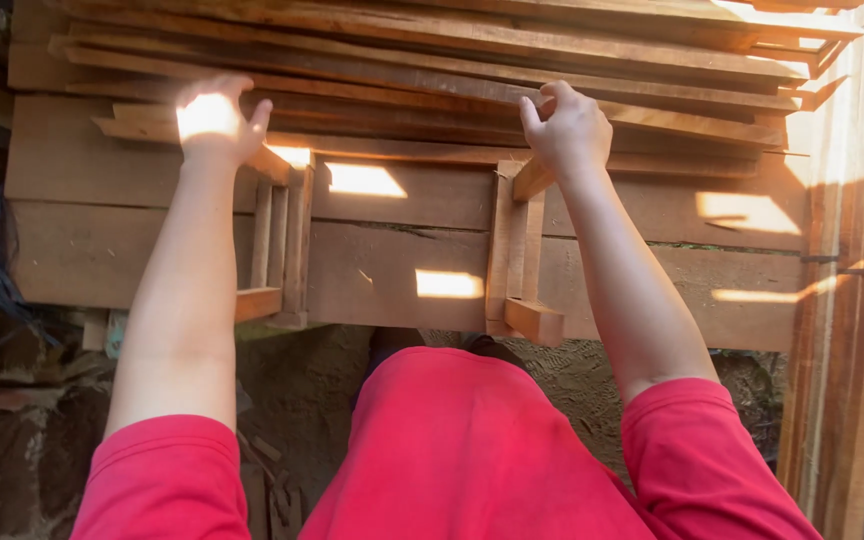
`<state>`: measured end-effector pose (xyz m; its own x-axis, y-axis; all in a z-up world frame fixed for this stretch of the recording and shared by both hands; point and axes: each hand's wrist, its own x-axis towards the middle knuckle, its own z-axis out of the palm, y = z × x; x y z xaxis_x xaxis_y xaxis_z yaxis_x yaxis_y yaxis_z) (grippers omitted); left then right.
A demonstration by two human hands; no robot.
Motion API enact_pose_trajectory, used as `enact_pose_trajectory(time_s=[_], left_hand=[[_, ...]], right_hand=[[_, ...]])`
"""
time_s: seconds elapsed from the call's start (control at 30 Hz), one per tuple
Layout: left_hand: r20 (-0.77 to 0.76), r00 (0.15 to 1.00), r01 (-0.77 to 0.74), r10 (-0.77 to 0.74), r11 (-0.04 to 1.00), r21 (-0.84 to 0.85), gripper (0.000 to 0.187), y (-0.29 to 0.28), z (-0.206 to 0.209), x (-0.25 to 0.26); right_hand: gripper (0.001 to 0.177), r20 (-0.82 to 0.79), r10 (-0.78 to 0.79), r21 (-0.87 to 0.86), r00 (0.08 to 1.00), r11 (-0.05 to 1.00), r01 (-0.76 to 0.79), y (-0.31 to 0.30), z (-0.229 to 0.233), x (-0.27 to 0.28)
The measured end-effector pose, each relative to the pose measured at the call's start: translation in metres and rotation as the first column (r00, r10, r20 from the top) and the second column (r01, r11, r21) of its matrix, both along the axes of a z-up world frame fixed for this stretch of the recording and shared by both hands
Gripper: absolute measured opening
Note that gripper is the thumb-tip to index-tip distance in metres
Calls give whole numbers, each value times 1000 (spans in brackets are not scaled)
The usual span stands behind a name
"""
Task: Sorting and arranging thin wood planks into a storage rack.
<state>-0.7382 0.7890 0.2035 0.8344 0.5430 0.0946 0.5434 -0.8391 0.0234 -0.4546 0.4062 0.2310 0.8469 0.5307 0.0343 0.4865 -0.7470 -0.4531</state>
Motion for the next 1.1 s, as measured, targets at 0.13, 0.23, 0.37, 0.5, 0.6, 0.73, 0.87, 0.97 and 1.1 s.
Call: enact_pose_trajectory(time_s=[0.13,0.23,0.37,0.5,0.6,0.73,0.87,0.97,1.1], left_hand=[[45,993,-99,107,984,-147,27,-3,-6,12],[27,968,-223,249,907,-356,37,-16,6,9],[155,975,-133,159,977,-166,30,-3,-6,17],[-30,985,-173,171,975,-139,36,-10,2,13],[159,979,-107,130,984,-146,32,-12,-7,7],[48,987,-146,155,978,-151,36,-12,2,11],[-12,993,-121,120,989,-84,40,-10,-5,6],[-65,989,-136,130,986,-96,42,-13,4,15],[-160,974,-182,159,973,-141,44,-18,13,10]], right_hand=[[40,-12,-88,109,996,990,89,2,4,6],[43,-205,-202,36,958,976,213,3,0,1],[40,-45,-247,49,968,967,249,12,1,9],[35,50,-268,79,962,961,264,8,-11,2],[33,41,-296,66,954,954,293,5,-4,-2],[33,63,-305,81,950,951,299,9,-7,2],[32,10,-316,51,949,948,315,12,-3,-3],[34,-14,-325,28,946,945,325,11,1,3],[36,-49,-324,35,945,945,326,7,3,-2]])
